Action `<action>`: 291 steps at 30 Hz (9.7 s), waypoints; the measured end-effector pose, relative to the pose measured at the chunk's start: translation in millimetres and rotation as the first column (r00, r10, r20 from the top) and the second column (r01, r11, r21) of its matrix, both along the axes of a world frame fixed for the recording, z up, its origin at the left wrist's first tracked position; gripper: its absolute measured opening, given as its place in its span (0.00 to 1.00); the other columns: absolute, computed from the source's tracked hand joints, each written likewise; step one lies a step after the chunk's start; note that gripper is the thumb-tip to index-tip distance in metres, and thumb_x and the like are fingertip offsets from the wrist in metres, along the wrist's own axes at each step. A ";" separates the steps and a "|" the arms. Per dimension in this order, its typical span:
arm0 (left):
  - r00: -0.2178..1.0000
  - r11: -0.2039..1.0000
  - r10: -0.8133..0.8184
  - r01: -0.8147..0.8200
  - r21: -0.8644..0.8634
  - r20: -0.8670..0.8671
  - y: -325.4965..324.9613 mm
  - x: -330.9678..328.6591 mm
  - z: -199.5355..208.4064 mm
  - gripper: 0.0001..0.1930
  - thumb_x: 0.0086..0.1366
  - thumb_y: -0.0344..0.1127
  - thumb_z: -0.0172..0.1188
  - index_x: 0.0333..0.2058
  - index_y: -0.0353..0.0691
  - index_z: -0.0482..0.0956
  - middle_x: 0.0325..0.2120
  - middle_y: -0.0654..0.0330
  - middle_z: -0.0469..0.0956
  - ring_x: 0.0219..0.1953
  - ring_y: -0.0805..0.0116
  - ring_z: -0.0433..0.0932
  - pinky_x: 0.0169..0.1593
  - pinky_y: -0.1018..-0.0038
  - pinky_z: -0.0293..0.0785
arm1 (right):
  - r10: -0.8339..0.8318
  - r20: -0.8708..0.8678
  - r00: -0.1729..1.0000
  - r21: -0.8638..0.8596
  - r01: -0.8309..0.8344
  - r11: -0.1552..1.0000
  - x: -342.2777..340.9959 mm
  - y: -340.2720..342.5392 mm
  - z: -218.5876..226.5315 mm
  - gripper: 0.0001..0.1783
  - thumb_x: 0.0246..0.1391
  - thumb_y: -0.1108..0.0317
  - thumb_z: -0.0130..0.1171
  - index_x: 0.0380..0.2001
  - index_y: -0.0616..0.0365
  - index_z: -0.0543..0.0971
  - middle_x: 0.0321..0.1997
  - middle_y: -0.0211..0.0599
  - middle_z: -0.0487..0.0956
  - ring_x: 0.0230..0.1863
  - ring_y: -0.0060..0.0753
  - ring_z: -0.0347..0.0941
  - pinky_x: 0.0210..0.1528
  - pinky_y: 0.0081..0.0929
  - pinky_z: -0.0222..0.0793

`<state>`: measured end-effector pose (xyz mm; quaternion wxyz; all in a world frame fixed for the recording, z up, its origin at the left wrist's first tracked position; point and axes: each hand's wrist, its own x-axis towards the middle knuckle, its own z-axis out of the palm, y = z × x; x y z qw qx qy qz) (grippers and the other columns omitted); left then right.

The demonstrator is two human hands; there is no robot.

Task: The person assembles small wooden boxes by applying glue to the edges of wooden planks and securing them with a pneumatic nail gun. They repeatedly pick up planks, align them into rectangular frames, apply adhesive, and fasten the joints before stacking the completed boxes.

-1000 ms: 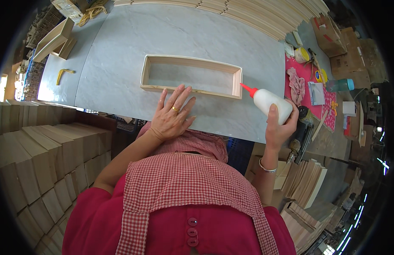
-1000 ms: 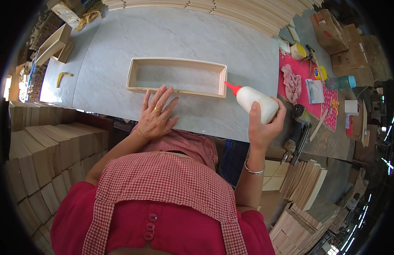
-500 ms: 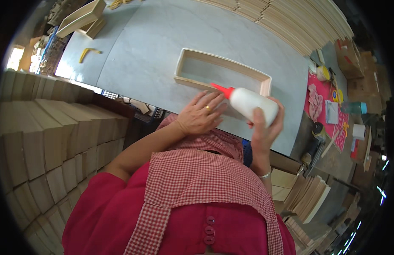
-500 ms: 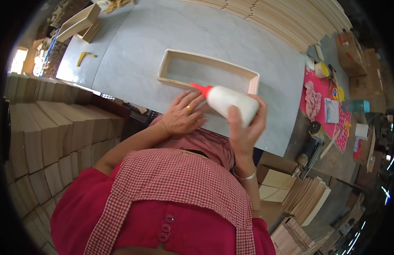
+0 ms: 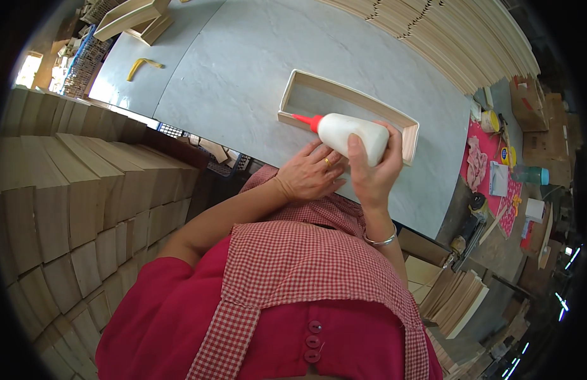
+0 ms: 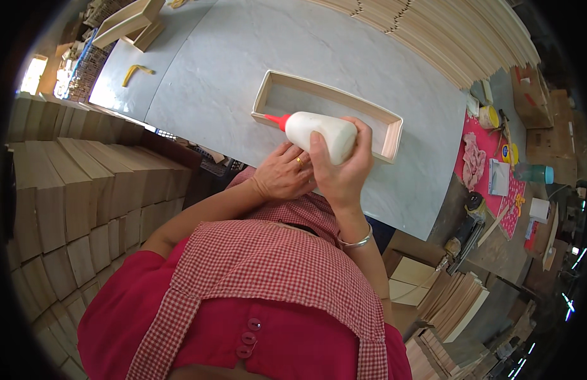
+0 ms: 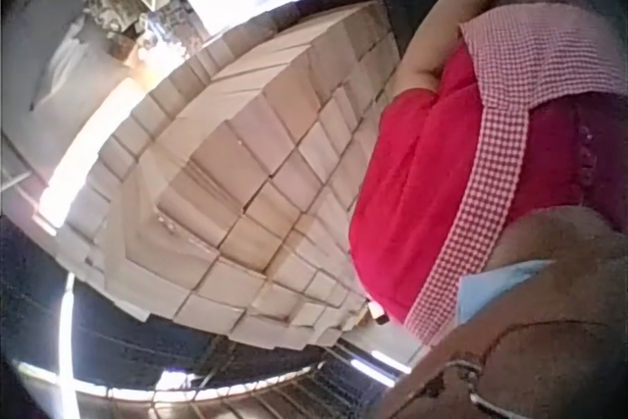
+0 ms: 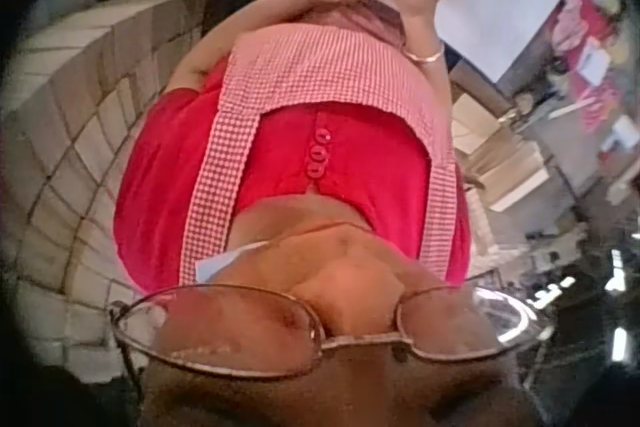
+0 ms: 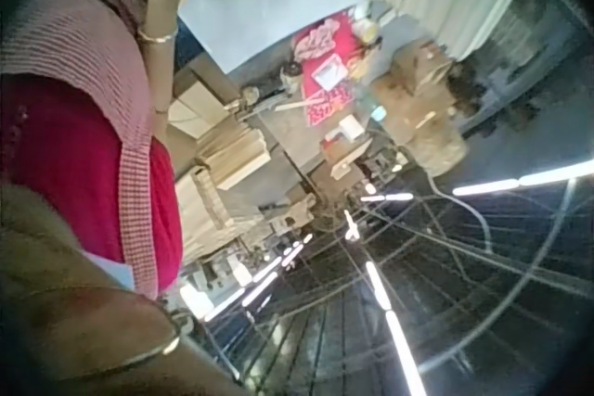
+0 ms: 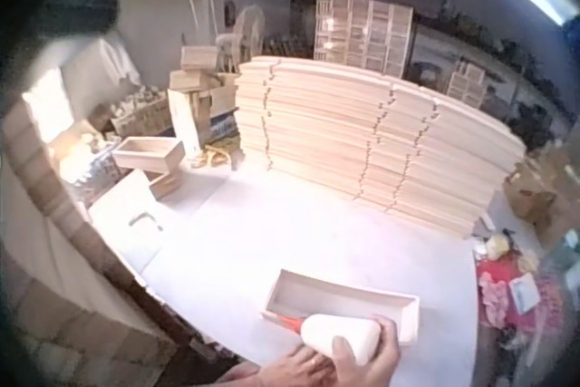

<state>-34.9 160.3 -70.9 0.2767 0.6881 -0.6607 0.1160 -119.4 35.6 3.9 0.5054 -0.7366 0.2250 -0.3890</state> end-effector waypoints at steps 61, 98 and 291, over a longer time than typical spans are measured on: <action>1.000 0.984 -0.015 0.018 0.177 -0.023 -12.0 -4.6 13.1 0.25 0.58 0.42 0.67 0.54 0.42 0.79 0.62 0.49 0.69 0.61 0.47 0.71 0.63 0.48 0.66 | -0.871 -0.073 0.486 -0.540 0.715 0.444 -127.3 -375.9 -66.5 0.26 0.41 0.60 0.75 0.35 0.66 0.72 0.36 0.52 0.73 0.40 0.53 0.70 0.43 0.50 0.66; 0.992 0.994 -0.066 0.055 0.098 0.111 -10.2 -4.1 -0.5 0.23 0.70 0.44 0.57 0.59 0.37 0.76 0.65 0.44 0.66 0.64 0.39 0.67 0.61 0.45 0.66 | -0.107 -0.980 -0.170 -0.160 0.982 -0.097 -434.3 -103.3 -171.4 0.68 0.46 0.26 0.65 0.76 0.61 0.49 0.80 0.62 0.42 0.79 0.70 0.37 0.69 0.73 0.53; 0.962 0.908 -0.223 0.264 0.326 -0.160 -171.4 12.2 77.8 0.28 0.40 0.45 0.82 0.31 0.40 0.71 0.60 0.42 0.67 0.56 0.41 0.69 0.60 0.48 0.63 | -0.308 -0.299 0.903 -0.376 0.185 0.908 -113.7 -95.5 -21.8 0.05 0.47 0.75 0.66 0.28 0.59 0.79 0.30 0.38 0.75 0.33 0.40 0.75 0.38 0.36 0.71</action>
